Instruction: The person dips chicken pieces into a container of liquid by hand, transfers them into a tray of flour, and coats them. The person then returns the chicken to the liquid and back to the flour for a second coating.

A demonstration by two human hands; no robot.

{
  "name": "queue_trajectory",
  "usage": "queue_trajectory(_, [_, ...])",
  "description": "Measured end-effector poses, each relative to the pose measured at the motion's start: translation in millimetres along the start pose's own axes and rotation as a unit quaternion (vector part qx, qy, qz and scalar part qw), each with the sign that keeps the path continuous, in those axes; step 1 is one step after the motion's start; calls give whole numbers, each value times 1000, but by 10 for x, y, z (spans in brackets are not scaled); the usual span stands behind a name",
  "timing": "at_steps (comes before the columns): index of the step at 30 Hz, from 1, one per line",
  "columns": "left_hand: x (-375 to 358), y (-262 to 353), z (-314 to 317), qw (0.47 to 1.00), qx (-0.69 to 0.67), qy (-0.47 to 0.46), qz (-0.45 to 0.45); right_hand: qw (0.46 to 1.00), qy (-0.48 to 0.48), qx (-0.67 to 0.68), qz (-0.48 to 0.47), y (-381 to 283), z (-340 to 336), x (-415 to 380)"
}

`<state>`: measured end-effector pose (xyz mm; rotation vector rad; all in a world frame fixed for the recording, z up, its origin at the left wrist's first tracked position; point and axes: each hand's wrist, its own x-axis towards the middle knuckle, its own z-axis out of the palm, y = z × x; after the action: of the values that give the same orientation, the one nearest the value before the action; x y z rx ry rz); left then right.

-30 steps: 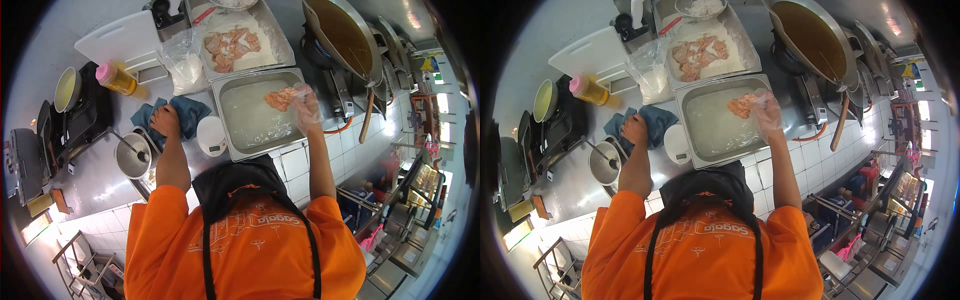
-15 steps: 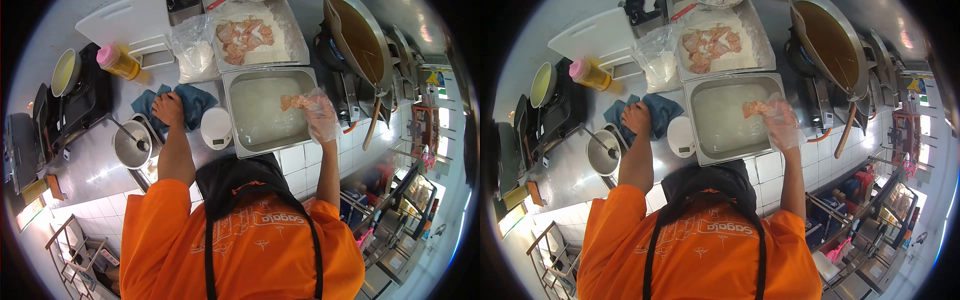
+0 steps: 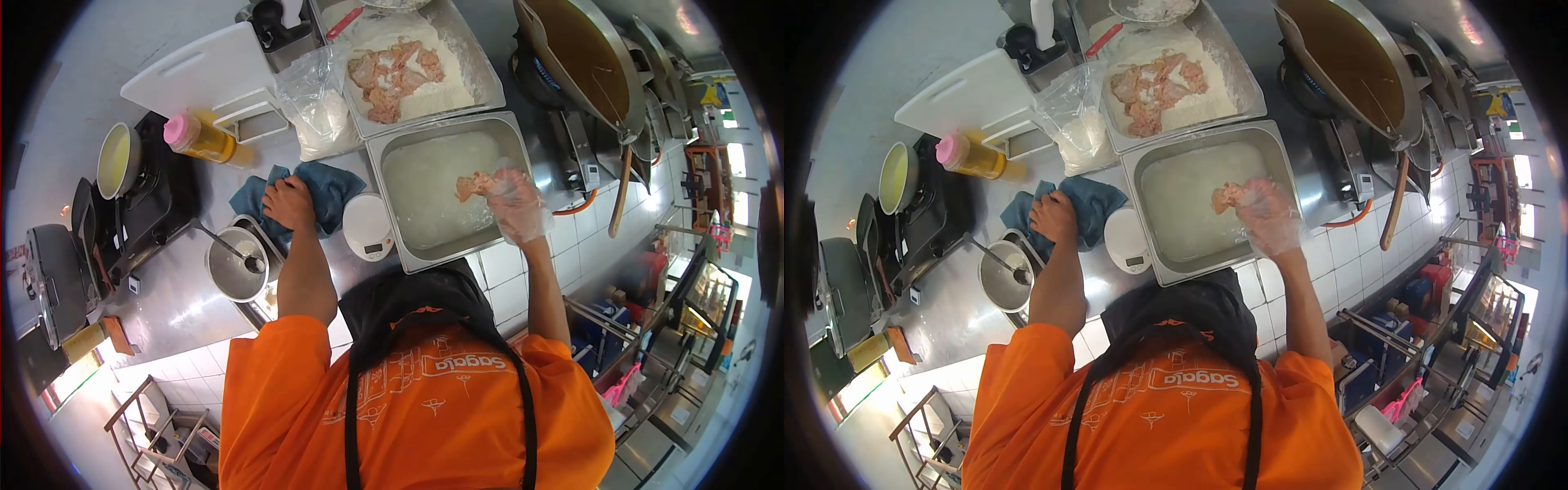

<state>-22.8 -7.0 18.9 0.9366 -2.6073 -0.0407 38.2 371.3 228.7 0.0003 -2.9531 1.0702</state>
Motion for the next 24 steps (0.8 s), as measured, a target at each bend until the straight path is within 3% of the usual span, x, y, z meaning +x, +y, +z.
queue_trajectory(11, [1, -1, -36, 1000, 1, 10, 0, 1000, -25, -3, -2, 176, 216, -29])
queue_trajectory(13, [-7, -19, -32, 1000, 9, 3, -5, 981, -32, 173, 88, 188, 215, 30])
queue_trajectory(16, [7, -7, -28, 1000, 10, -3, -8, 983, 21, 172, 61, 6, 20, 282])
queue_trajectory(18, [11, -14, -26, 1000, 8, -5, -12, 904, 11, 417, 88, -407, -141, 532])
queue_trajectory(20, [12, -18, -20, 1000, 12, -12, -10, 889, -6, 452, 66, -669, -321, 831])
queue_trajectory(24, [23, -33, -2, 1000, 8, 3, -17, 900, 30, 428, 76, -462, -278, 1576])
